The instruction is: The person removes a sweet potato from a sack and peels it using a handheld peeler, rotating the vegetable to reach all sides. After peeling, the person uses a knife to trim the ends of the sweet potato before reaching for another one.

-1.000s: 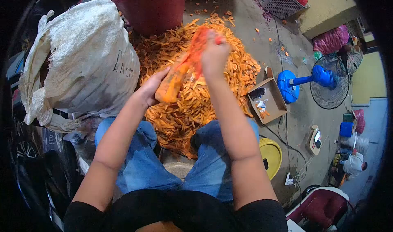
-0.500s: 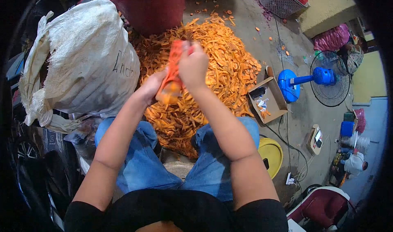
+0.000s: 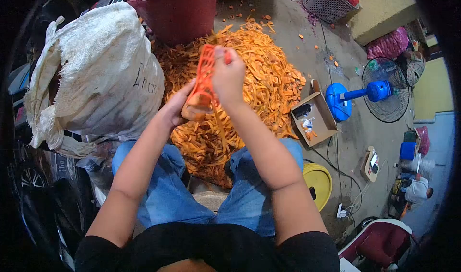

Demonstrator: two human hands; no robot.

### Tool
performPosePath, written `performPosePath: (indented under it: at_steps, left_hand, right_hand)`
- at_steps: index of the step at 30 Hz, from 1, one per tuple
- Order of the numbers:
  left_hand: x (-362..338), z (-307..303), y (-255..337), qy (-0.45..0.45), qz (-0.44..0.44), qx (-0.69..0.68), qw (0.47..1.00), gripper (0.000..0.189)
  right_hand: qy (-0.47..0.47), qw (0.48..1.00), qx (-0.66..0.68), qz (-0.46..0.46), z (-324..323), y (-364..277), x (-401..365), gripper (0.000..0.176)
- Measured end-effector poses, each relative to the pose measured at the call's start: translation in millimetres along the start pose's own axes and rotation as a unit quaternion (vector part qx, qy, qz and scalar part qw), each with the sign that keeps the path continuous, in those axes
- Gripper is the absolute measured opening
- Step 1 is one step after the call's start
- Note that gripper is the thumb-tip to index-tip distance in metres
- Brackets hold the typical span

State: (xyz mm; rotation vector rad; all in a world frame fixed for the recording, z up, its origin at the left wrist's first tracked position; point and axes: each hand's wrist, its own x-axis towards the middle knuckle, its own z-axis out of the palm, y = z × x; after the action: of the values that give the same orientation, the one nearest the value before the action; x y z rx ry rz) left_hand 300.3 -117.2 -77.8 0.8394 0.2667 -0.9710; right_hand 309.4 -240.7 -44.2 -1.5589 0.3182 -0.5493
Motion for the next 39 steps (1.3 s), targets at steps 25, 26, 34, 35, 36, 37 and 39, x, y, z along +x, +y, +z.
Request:
performPosePath:
  at_steps: [25, 26, 34, 35, 36, 37, 39]
  left_hand:
    - [-0.6, -2.7, -0.6, -0.069, -0.024, -0.038, 0.997, 0.041]
    - [1.0, -3.5, -1.7, -0.055, 0.0, -0.04, 0.998, 0.04]
    - [-13.4, 4.2, -5.8, -0.126, -0.064, 0.034, 0.989, 0.04]
    - [-16.3, 4.4, -9.7, -0.134, -0.066, 0.055, 0.987, 0.041]
    - [-23.9, 12.9, -4.8, -0.126, -0.062, 0.088, 0.986, 0.042]
    - [-22.1, 10.8, -5.3, -0.126, -0.062, 0.089, 0.986, 0.042]
    - [-13.2, 6.6, -5.5, -0.118, -0.093, -0.003, 0.989, 0.042]
  right_hand:
    - [-0.025, 0.999, 0.026, 0.011, 5.1, -0.6, -10.8, 0.024]
    - [-0.059, 0.997, -0.036, -0.014, 8.0, -0.6, -17.8, 0.023]
    - [0.179, 0.963, -0.189, -0.068, -43.4, 26.9, 59.8, 0.025]
    - [0.228, 0.949, -0.21, -0.062, -65.7, 35.5, 79.0, 0.026]
    - [0.274, 0.932, -0.232, -0.057, -75.8, 32.2, 84.9, 0.027]
    - [0.275, 0.932, -0.231, -0.057, -77.5, 34.2, 85.9, 0.027]
    - [0.24, 0.971, -0.007, 0.006, -81.6, 28.3, 87.5, 0.029]
